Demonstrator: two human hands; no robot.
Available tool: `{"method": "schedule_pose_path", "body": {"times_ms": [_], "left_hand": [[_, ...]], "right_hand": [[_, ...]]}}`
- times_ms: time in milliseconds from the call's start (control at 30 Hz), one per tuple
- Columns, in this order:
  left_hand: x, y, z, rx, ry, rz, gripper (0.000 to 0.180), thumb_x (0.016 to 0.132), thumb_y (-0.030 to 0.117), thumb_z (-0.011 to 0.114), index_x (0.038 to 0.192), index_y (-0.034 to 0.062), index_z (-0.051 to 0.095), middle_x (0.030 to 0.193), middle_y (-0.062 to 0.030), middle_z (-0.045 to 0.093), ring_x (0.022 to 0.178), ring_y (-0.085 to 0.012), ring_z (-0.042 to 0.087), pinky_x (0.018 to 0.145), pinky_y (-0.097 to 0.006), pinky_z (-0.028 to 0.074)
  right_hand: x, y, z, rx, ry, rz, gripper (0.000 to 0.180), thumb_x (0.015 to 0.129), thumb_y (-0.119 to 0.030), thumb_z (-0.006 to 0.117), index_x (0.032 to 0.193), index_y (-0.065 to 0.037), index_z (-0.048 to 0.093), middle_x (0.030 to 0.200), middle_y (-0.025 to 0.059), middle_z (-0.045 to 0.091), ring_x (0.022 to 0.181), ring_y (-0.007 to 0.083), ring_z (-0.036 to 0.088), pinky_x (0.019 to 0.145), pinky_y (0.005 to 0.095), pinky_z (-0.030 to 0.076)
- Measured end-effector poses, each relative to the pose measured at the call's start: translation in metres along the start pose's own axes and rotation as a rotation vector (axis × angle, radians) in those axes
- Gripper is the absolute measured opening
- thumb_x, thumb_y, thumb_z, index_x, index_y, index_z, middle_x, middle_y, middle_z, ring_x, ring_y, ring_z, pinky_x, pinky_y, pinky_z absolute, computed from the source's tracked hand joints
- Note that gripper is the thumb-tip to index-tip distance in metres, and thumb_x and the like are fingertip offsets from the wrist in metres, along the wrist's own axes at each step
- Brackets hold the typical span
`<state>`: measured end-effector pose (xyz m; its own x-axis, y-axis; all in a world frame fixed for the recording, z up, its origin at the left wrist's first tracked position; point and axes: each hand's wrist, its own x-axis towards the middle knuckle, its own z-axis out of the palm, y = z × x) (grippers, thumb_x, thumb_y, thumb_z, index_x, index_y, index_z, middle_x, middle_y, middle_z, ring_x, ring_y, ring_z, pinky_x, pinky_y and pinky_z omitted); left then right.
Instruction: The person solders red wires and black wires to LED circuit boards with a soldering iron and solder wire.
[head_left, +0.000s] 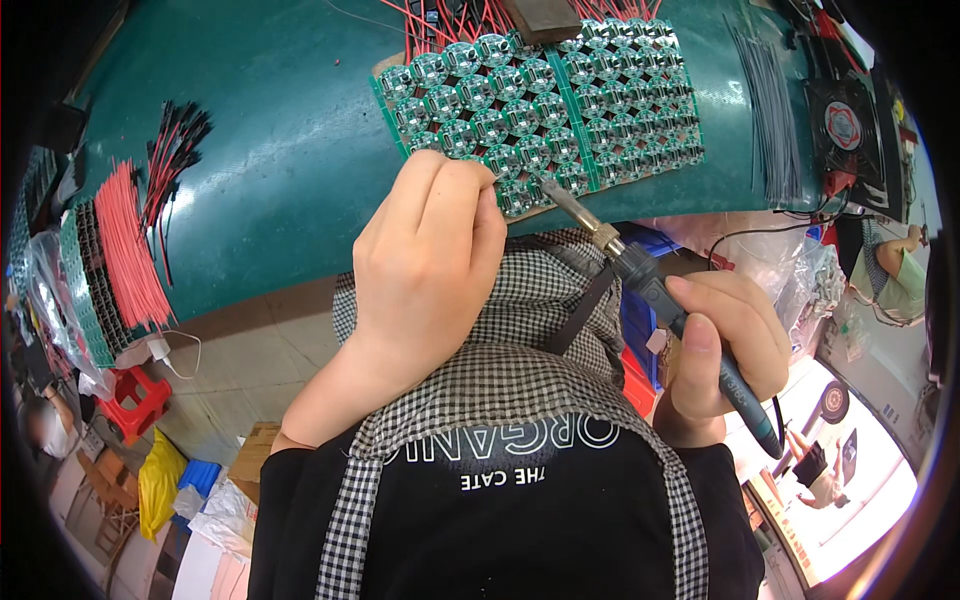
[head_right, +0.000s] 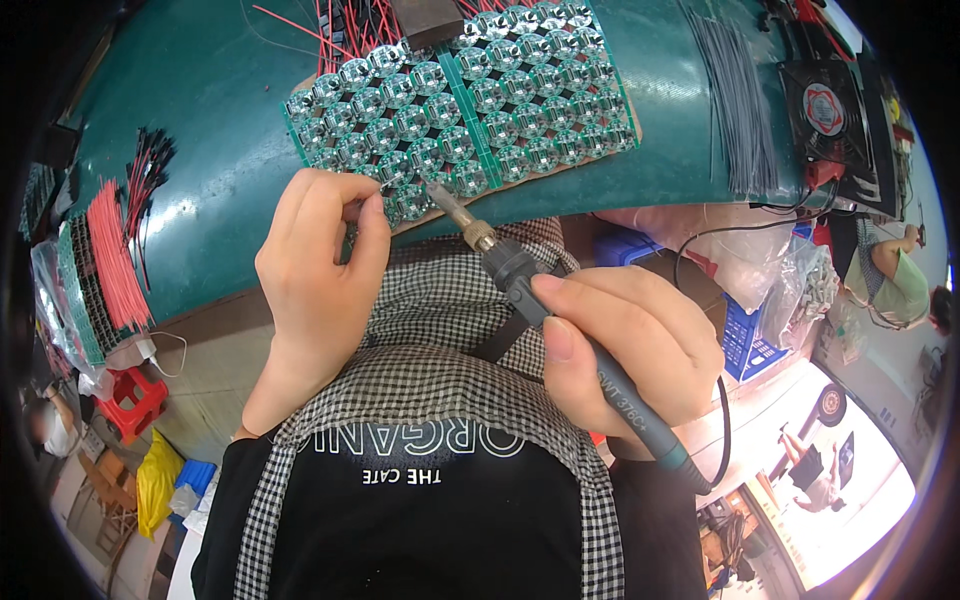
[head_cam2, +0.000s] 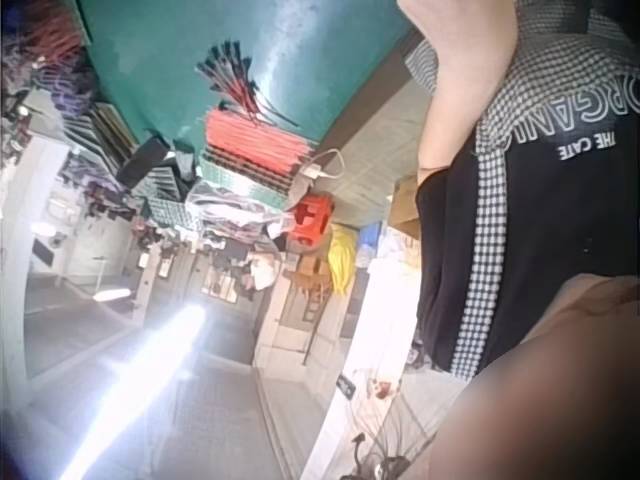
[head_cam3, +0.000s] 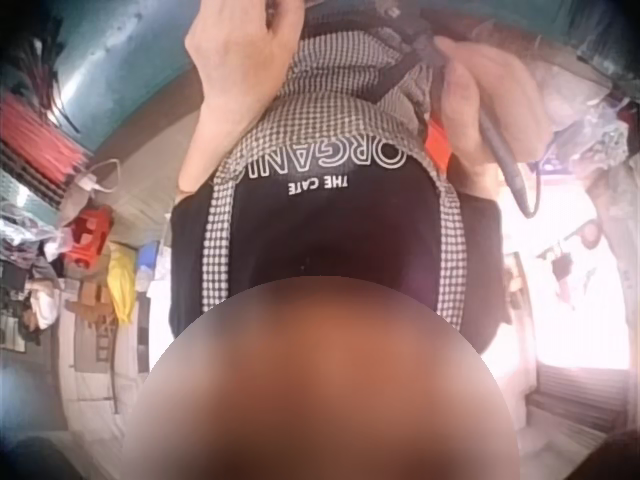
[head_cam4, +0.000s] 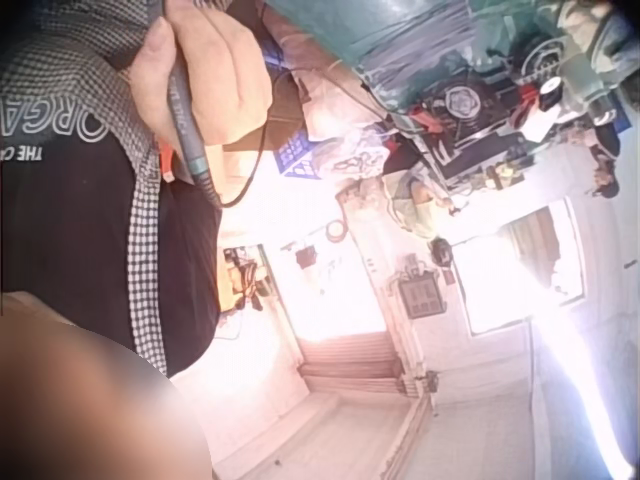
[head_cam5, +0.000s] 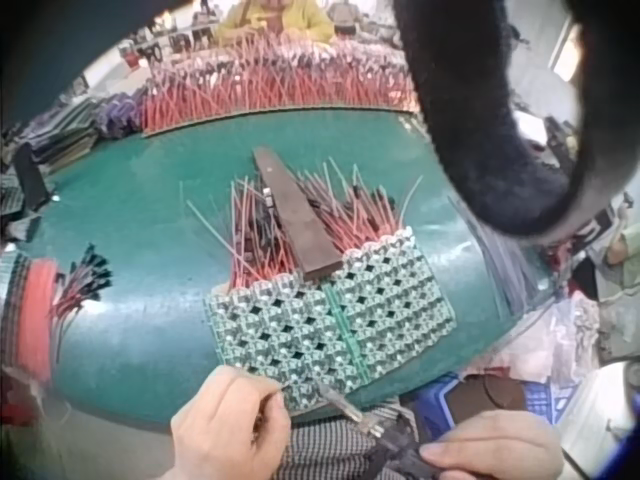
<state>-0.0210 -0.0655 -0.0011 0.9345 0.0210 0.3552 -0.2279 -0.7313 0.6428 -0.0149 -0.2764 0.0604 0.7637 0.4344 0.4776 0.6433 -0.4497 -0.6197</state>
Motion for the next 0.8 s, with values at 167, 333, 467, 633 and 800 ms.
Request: {"method": "schedule_pose_path", "body": {"times_ms": [167, 333, 467, 633, 800], "left_hand": [[-0.0005, -0.0016, 0.0022, 0.027, 0.029, 0.048, 0.016, 0.075, 0.001, 0.068, 0.086, 0.0055, 0.058, 0.079, -0.0066, 0.055, 0.062, -0.0219, 0.059, 0.053, -0.032, 0.048], [-0.0014, -0.0034, 0.0037, 0.046, 0.026, 0.048, 0.017, 0.074, 0.001, 0.068, 0.087, 0.0061, 0.058, 0.080, -0.0064, 0.055, 0.062, -0.0214, 0.059, 0.053, -0.032, 0.048], [-0.0017, -0.0034, 0.0046, 0.055, 0.031, 0.046, 0.016, 0.074, 0.001, 0.068, 0.085, 0.0064, 0.059, 0.079, -0.0057, 0.055, 0.062, -0.0208, 0.059, 0.052, -0.031, 0.048], [-0.0015, -0.0023, 0.0029, 0.076, 0.016, 0.071, 0.016, 0.074, 0.002, 0.069, 0.085, 0.0062, 0.059, 0.078, -0.0050, 0.054, 0.062, -0.0201, 0.059, 0.052, -0.031, 0.048], [-0.0029, -0.0034, 0.0046, 0.063, 0.043, 0.067, 0.015, 0.074, 0.001, 0.069, 0.085, 0.0061, 0.059, 0.078, -0.0048, 0.054, 0.061, -0.0199, 0.059, 0.051, -0.031, 0.047]], "right_hand": [[0.0019, -0.0002, 0.0036, 0.016, 0.006, 0.043, 0.013, 0.073, 0.002, 0.067, 0.084, 0.008, 0.065, 0.075, 0.0161, 0.067, 0.059, 0.0251, 0.065, 0.050, 0.0298, 0.050], [0.0015, 0.0007, 0.0063, 0.024, 0.003, 0.090, 0.015, 0.070, 0.004, 0.068, 0.084, 0.008, 0.065, 0.075, 0.0152, 0.067, 0.059, 0.0242, 0.065, 0.050, 0.0282, 0.050], [0.0048, -0.0020, 0.0062, 0.017, -0.014, 0.116, 0.016, 0.069, 0.004, 0.069, 0.084, 0.008, 0.066, 0.075, 0.0148, 0.068, 0.059, 0.0234, 0.065, 0.051, 0.0275, 0.050], [0.0082, -0.0065, 0.0058, 0.011, -0.038, 0.149, 0.015, 0.069, 0.005, 0.068, 0.084, 0.007, 0.066, 0.075, 0.0147, 0.067, 0.059, 0.0235, 0.065, 0.050, 0.0275, 0.051], [0.0092, -0.0050, 0.0048, -0.032, -0.028, 0.024, 0.012, 0.071, 0.008, 0.065, 0.082, 0.008, 0.064, 0.075, 0.0155, 0.067, 0.058, 0.0241, 0.065, 0.048, 0.0280, 0.051]]}}
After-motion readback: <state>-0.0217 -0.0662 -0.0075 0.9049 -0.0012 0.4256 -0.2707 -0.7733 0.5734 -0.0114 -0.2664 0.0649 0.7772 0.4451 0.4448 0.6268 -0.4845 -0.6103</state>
